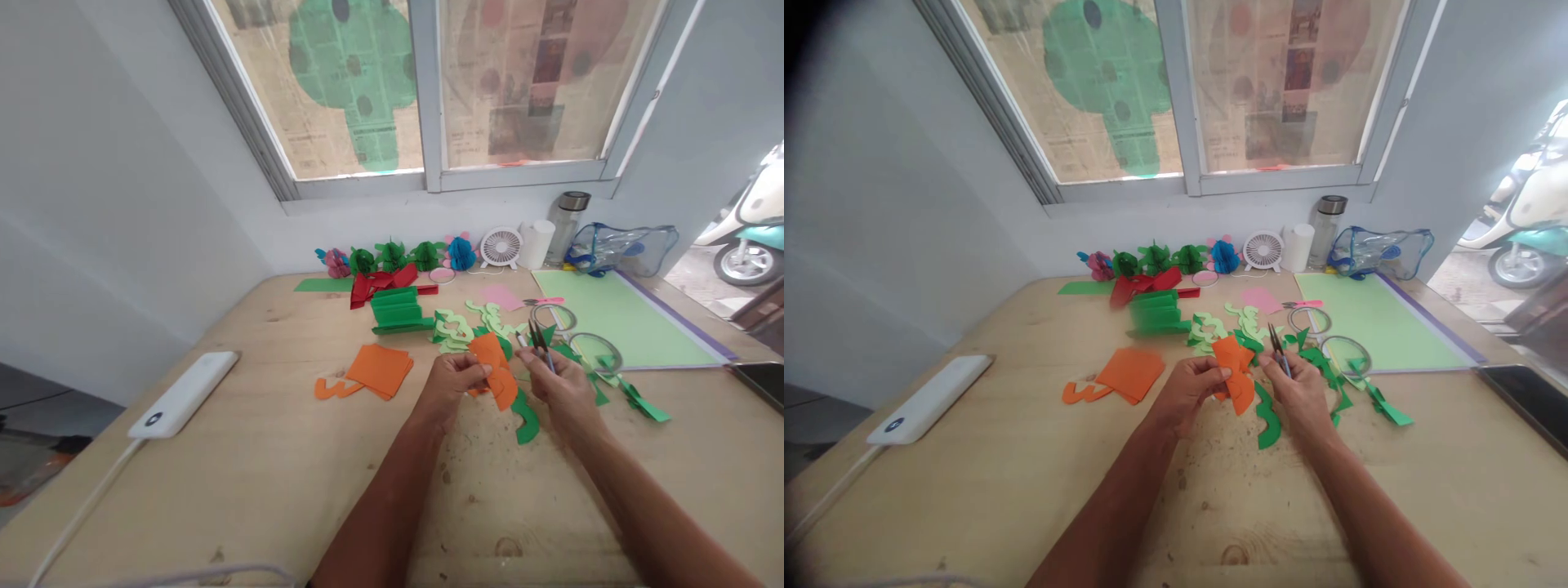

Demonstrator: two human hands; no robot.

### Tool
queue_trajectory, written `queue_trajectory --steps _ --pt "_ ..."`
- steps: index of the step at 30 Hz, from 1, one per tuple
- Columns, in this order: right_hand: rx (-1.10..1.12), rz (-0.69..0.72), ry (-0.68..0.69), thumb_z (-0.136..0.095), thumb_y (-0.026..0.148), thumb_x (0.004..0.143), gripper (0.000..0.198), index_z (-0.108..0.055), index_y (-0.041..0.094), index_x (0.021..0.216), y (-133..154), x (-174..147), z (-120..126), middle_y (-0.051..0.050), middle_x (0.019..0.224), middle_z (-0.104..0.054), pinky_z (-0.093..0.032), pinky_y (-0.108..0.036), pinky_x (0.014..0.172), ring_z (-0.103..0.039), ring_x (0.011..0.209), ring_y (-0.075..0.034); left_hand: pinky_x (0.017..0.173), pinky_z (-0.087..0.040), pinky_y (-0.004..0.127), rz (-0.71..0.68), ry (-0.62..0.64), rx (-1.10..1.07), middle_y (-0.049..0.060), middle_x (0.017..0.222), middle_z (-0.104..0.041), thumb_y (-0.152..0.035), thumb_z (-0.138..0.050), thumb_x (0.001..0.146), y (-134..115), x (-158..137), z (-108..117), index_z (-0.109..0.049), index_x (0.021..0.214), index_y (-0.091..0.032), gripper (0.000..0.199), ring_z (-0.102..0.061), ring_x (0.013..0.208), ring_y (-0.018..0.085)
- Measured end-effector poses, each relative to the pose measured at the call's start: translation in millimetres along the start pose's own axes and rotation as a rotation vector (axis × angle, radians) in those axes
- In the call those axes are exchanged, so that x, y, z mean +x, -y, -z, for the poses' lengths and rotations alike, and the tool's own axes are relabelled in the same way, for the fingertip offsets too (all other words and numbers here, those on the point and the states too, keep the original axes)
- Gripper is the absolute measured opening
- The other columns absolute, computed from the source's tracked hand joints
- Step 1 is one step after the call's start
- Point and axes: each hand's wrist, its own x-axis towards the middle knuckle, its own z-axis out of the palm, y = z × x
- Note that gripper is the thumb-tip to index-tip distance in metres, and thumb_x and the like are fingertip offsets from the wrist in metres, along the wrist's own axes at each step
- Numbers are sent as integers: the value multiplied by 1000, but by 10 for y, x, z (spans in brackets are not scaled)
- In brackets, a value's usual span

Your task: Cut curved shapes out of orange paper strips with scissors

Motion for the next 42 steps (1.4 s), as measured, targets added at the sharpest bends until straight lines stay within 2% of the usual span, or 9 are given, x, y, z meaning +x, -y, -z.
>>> queue_trajectory --steps 5,10,15,23,29,32,37,42 --pt "-21 -27 112 -75 47 62 34 -63 16 69 -75 5 -31 5 53 -45 -24 -23 43 -34 46 -8 60 -43 21 22 49 110 0 58 -65 -25 -77 60 48 -18 -74 -69 60 -13 15 -54 54 8" --pt "42 -91 174 -77 47 58 38 -52 19 59 -115 11 -43 6 50 -41 -25 -23 43 -32 46 -8 60 -44 23 57 83 117 1 57 -65 -31 -82 52 96 30 -75 -68 56 -13 24 -56 55 11" --pt "67 -143 163 -80 47 52 43 -47 19 56 -24 -12 -45 8 48 -37 -19 -22 41 -27 44 -6 59 -44 23 39 92 180 1 56 -63 -32 -82 52 66 23 -79 -66 53 -13 25 -54 54 10" --pt "97 -198 133 -84 48 46 49 -46 19 55 26 -43 -58 9 47 -35 -18 -20 39 -25 43 -4 60 -44 24 26 115 239 2 58 -65 -30 -76 59 48 -2 -74 -67 57 -13 19 -56 55 11" --pt "78 -164 91 -84 51 47 50 -46 20 57 0 -46 -61 7 49 -40 -26 -22 40 -31 44 -7 60 -46 24 -1 119 201 3 62 -67 -33 -78 58 34 -3 -91 -68 61 -14 22 -58 57 12" --pt "54 -148 91 -83 52 50 49 -47 20 57 -41 -36 -45 6 51 -41 -29 -23 41 -34 45 -8 63 -50 27 -34 60 105 4 68 -69 -34 -79 57 34 -4 -130 -70 67 -14 24 -61 62 14" --pt "-18 -123 67 -81 50 54 46 -47 19 57 -71 -23 -28 7 50 -37 -26 -22 41 -30 45 -7 57 -46 24 -80 -100 65 0 59 -65 -31 -78 58 55 3 -176 -67 63 -14 20 -55 53 10" --pt "-44 -117 84 -81 49 55 43 -53 18 61 -87 -9 -22 6 51 -40 -25 -22 41 -32 45 -7 53 -43 22 -91 -106 87 0 52 -62 -29 -73 62 8 -19 -198 -69 60 -14 16 -52 49 10"
